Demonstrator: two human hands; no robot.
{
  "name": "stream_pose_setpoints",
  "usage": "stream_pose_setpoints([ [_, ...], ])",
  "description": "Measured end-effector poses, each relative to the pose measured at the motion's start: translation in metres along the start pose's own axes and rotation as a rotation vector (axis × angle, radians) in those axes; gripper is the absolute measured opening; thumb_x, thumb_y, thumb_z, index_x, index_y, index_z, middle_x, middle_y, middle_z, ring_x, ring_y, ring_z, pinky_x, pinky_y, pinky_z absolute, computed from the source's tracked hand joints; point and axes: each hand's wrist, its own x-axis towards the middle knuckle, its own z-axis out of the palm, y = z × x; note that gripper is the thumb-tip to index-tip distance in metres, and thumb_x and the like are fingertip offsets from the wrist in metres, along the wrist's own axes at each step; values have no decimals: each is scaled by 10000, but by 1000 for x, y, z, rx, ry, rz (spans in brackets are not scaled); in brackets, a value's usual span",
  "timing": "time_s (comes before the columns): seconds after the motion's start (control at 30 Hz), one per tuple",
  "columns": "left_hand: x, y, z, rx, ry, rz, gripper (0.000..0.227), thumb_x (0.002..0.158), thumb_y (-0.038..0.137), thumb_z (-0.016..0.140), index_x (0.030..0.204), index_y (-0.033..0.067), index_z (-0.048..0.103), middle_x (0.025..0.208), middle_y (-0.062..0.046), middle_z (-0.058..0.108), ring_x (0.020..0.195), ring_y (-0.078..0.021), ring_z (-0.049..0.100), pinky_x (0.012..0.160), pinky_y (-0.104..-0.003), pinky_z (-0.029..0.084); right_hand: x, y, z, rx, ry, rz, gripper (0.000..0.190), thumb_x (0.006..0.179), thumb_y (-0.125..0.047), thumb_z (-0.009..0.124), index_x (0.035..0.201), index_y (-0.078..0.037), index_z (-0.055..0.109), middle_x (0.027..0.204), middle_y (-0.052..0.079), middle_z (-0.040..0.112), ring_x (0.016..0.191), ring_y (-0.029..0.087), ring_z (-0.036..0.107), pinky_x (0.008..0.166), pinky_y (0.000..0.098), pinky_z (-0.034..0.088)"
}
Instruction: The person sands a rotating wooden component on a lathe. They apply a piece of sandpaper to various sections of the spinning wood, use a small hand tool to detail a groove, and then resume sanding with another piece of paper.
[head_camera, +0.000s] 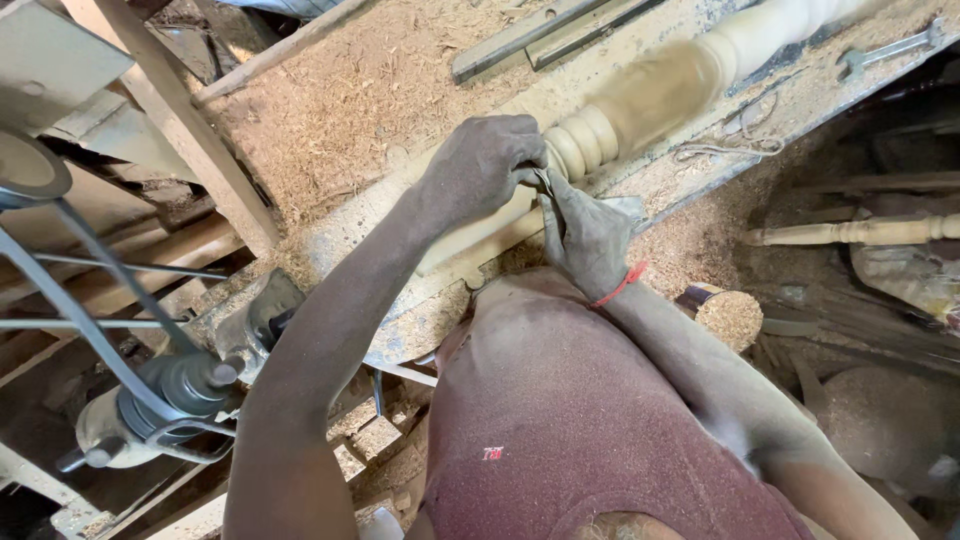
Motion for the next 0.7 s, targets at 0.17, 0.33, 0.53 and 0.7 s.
stream_pose_setpoints([
  [0.17, 0, -1, -3, 65, 12, 57, 36, 841, 69, 735, 859, 76, 704, 839, -68, 644, 783, -258, 680, 672, -412, 555, -6, 2, 1, -35, -72, 5, 499, 996, -71, 732, 1462, -3, 568, 807, 107, 654, 640, 238, 625, 582, 389, 489],
  [0.33, 4, -5, 10, 95, -72, 2, 51, 920, 55, 697, 898, 96, 718, 829, -40, 672, 726, -197, 697, 654, -373, 578, -9, 5, 3, 109, -19, 62, 447, 1001, -41, 687, 1440, -33, 600, 950, 128, 724, 743, 240, 695, 651, 357, 540],
  [0.53, 5, -8, 10, 176, -136, 40, 85, 868, 27, 691, 873, 108, 719, 841, -49, 683, 756, -227, 709, 652, -391, 576, -9, 3, 3, 219, -14, 167, 318, 1015, -17, 664, 1333, -17, 679, 1018, 183, 751, 787, 272, 731, 688, 364, 557],
  [0.7, 8, -6, 5, 208, -200, -4, 54, 857, 52, 705, 858, 106, 710, 819, -65, 675, 751, -256, 711, 654, -432, 565, -6, 2, 6, 286, -8, 219, 277, 1021, -18, 668, 1295, -14, 705, 1028, 179, 766, 783, 236, 748, 703, 342, 572],
])
